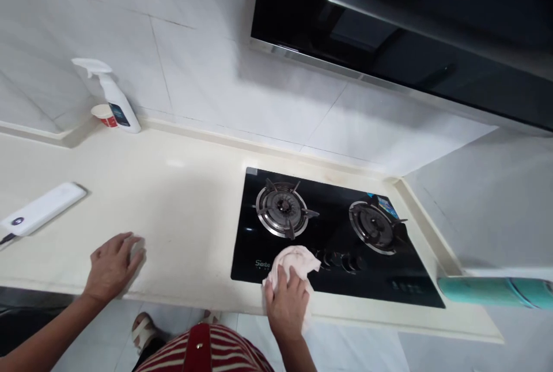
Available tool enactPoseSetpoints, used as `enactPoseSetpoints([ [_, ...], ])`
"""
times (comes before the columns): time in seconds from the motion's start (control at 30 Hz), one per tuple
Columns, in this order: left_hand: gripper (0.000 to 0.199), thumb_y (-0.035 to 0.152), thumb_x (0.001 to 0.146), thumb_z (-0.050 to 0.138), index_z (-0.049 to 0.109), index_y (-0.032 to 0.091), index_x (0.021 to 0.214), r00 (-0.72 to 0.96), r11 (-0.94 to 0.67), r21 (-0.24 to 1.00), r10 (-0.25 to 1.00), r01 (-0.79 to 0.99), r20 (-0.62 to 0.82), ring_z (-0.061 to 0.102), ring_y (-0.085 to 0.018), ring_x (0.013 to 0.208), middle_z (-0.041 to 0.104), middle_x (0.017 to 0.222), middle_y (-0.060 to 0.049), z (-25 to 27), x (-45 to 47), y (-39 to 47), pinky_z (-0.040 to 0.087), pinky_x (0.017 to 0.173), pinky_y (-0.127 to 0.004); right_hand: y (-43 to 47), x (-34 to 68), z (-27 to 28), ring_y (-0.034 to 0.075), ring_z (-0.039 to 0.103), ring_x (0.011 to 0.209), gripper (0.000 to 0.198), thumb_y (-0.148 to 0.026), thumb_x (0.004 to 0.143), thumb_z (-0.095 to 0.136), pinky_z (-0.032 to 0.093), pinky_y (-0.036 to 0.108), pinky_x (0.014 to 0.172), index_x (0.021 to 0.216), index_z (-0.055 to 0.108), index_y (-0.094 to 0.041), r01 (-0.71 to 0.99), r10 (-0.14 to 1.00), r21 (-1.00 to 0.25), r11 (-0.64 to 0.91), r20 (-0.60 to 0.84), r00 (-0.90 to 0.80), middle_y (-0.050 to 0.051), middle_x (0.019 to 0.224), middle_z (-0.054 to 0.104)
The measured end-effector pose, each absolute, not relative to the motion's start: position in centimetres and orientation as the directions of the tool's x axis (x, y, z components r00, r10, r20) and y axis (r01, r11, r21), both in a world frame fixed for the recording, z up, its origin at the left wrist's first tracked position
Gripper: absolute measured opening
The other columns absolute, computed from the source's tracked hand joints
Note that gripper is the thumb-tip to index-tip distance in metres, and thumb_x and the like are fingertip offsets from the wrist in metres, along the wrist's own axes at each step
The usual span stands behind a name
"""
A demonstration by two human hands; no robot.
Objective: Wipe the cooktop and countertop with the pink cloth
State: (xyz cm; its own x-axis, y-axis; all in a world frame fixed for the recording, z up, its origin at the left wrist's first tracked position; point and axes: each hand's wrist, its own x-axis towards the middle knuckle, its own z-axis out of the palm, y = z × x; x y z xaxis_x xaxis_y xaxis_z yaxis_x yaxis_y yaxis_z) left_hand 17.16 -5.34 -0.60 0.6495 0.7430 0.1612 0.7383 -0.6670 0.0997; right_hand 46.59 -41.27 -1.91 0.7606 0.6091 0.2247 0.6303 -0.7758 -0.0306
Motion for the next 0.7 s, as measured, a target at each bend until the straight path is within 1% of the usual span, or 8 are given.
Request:
enactPoseSetpoints([
  [0.07, 0.043, 0.046, 0.098, 0.036, 0.063, 0.022, 0.121, 0.654, -0.672, 0.102, 0.739, 0.734, 0.161, 0.053, -0.030, 0.127, 0.061, 0.134, -0.012, -0.8, 17.1, -5.4, 0.042, 0.100, -0.050, -40.4, 48.2, -1.4, 0.036, 0.049, 0.119, 0.046, -0.044, 0.097, 0.045, 0.041, 0.052, 0.097, 0.134, 0.061, -0.022, 0.673, 0.654, -0.089, -0.734, 0.174, 0.736, 0.016, 0.143, 0.049],
  [0.17, 0.043, 0.044, 0.098, 0.037, 0.064, 0.020, 0.121, 0.651, -0.670, 0.113, 0.740, 0.734, 0.167, 0.052, -0.032, 0.128, 0.060, 0.135, -0.015, -0.9, 17.0, -5.6, 0.040, 0.101, -0.050, -39.7, 53.2, -0.7, 0.036, 0.048, 0.123, 0.052, -0.050, 0.095, 0.047, 0.042, 0.050, 0.098, 0.139, 0.057, -0.024, 0.595, 0.588, -0.165, -0.787, 0.089, 0.804, 0.015, 0.147, 0.044],
  [0.27, 0.041, 0.042, 0.098, 0.039, 0.065, 0.020, 0.121, 0.643, -0.664, 0.128, 0.746, 0.736, 0.174, 0.052, -0.032, 0.128, 0.060, 0.136, -0.016, -0.9, 17.0, -5.8, 0.039, 0.101, -0.050, -39.0, 57.0, -0.4, 0.037, 0.049, 0.123, 0.057, -0.052, 0.095, 0.045, 0.043, 0.050, 0.097, 0.144, 0.051, -0.024, 0.492, 0.488, -0.142, -0.859, 0.063, 0.871, 0.016, 0.150, 0.041],
  [0.33, 0.041, 0.042, 0.098, 0.041, 0.065, 0.020, 0.121, 0.639, -0.661, 0.141, 0.750, 0.737, 0.172, 0.051, -0.031, 0.128, 0.060, 0.137, -0.015, -0.9, 16.9, -5.9, 0.039, 0.102, -0.050, -38.6, 57.0, -0.5, 0.038, 0.050, 0.121, 0.057, -0.050, 0.096, 0.043, 0.043, 0.050, 0.096, 0.143, 0.051, -0.020, 0.493, 0.483, -0.097, -0.865, 0.110, 0.869, 0.018, 0.148, 0.043],
  [0.4, 0.040, 0.043, 0.098, 0.042, 0.065, 0.020, 0.121, 0.637, -0.659, 0.153, 0.751, 0.736, 0.171, 0.051, -0.031, 0.130, 0.060, 0.138, -0.014, -1.0, 16.8, -6.0, 0.038, 0.103, -0.050, -38.4, 55.0, -0.7, 0.038, 0.053, 0.114, 0.056, -0.048, 0.097, 0.041, 0.043, 0.050, 0.092, 0.137, 0.054, -0.012, 0.530, 0.516, -0.037, -0.847, 0.176, 0.838, 0.022, 0.138, 0.050],
  [0.5, 0.039, 0.042, 0.098, 0.044, 0.065, 0.021, 0.121, 0.629, -0.652, 0.176, 0.758, 0.738, 0.170, 0.050, -0.031, 0.131, 0.060, 0.138, -0.013, -1.1, 16.7, -6.1, 0.037, 0.106, -0.050, -37.7, 50.2, -1.2, 0.036, 0.055, 0.102, 0.054, -0.045, 0.097, 0.039, 0.042, 0.050, 0.086, 0.129, 0.059, -0.007, 0.644, 0.633, 0.027, -0.764, 0.218, 0.742, 0.025, 0.123, 0.057],
  [0.6, 0.036, 0.042, 0.097, 0.046, 0.065, 0.022, 0.121, 0.617, -0.640, 0.203, 0.768, 0.741, 0.172, 0.051, -0.030, 0.130, 0.060, 0.137, -0.013, -1.2, 16.7, -6.2, 0.036, 0.106, -0.050, -35.5, 45.9, -1.7, 0.035, 0.053, 0.102, 0.047, -0.040, 0.096, 0.044, 0.042, 0.050, 0.086, 0.129, 0.059, -0.010, 0.776, 0.754, -0.002, -0.630, 0.235, 0.613, 0.024, 0.126, 0.057],
  [0.7, 0.035, 0.041, 0.097, 0.047, 0.065, 0.022, 0.120, 0.618, -0.643, 0.218, 0.766, 0.734, 0.179, 0.051, -0.029, 0.130, 0.061, 0.136, -0.012, -1.2, 16.6, -6.4, 0.035, 0.107, -0.048, -31.6, 43.2, -1.9, 0.035, 0.051, 0.108, 0.042, -0.031, 0.091, 0.052, 0.042, 0.051, 0.089, 0.130, 0.060, -0.016, 0.854, 0.829, -0.084, -0.513, 0.209, 0.519, 0.021, 0.133, 0.055],
])
